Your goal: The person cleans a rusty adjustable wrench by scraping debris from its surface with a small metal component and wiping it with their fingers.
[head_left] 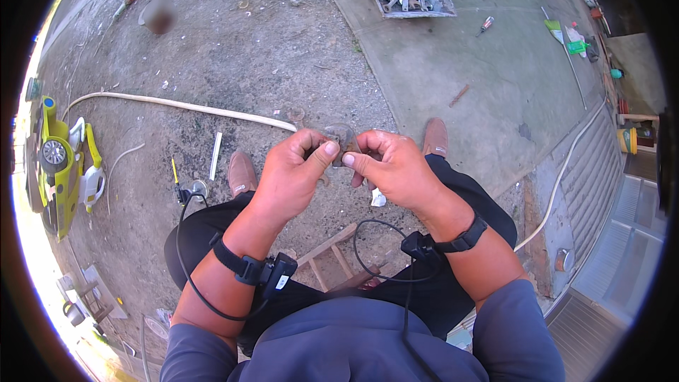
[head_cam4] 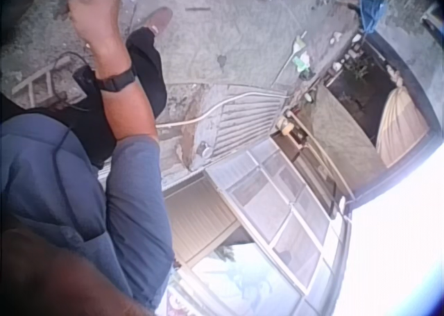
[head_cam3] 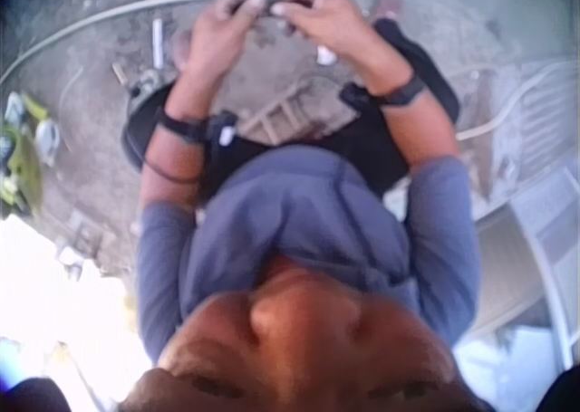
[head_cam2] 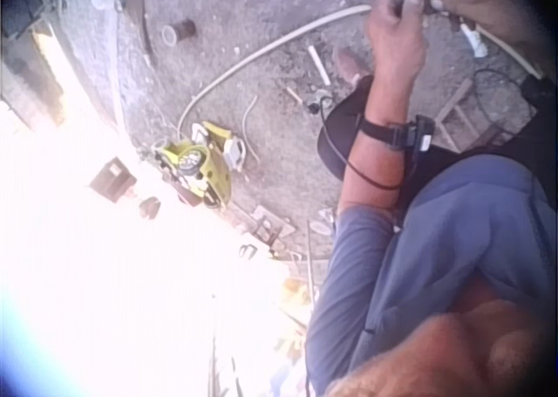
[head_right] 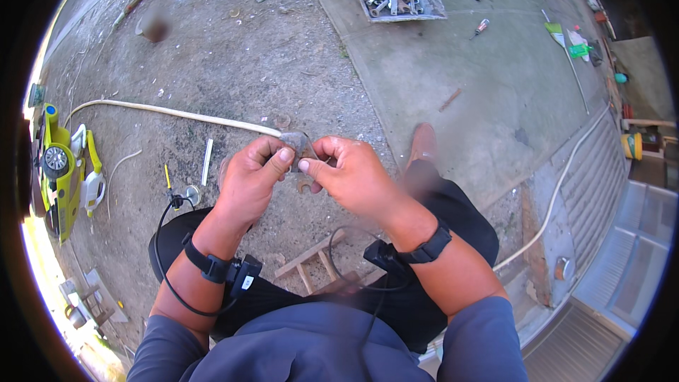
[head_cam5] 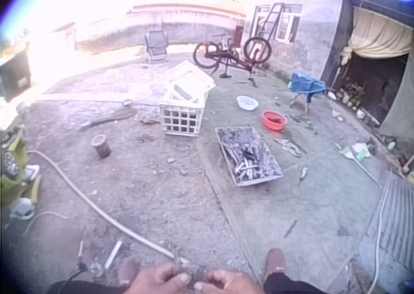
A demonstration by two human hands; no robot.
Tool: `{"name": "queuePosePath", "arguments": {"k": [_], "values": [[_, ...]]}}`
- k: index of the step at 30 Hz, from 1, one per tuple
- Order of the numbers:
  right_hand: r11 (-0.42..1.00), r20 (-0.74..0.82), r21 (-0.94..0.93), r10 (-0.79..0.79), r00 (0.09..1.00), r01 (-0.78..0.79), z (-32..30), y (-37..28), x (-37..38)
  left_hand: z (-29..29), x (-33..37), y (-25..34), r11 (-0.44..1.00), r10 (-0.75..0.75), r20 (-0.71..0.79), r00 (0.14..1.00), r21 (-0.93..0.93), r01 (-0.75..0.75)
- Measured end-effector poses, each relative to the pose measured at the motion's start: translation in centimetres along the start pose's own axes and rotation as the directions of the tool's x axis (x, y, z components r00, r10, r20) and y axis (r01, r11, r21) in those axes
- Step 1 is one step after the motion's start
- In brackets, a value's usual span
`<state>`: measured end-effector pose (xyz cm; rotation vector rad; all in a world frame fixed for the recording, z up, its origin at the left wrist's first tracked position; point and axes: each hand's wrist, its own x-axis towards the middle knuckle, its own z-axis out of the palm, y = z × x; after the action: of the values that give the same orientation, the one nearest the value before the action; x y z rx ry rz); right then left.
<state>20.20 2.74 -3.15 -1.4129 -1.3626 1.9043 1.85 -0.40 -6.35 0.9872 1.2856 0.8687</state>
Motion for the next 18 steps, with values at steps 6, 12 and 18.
{"name": "queuePosePath", "arguments": {"k": [6,12,18], "values": [[1.0,0.004,0.003,-0.01,1.0,0.01,-0.1,0.6,0.1,0.2,-0.2,0.2,0.999,0.035,-0.008,0.999,0.009,-0.035],[1.0,0.022,0.008,0.011,1.0,-0.011,-0.3,1.0,0.4,0.2,-0.3,0.5,0.999,0.034,-0.026,0.999,0.036,-0.033],[0.999,0.016,0.031,0.04,0.999,-0.04,-0.2,1.4,0.4,0.3,-0.4,1.1,0.998,0.004,-0.043,0.999,0.06,-0.002]]}}
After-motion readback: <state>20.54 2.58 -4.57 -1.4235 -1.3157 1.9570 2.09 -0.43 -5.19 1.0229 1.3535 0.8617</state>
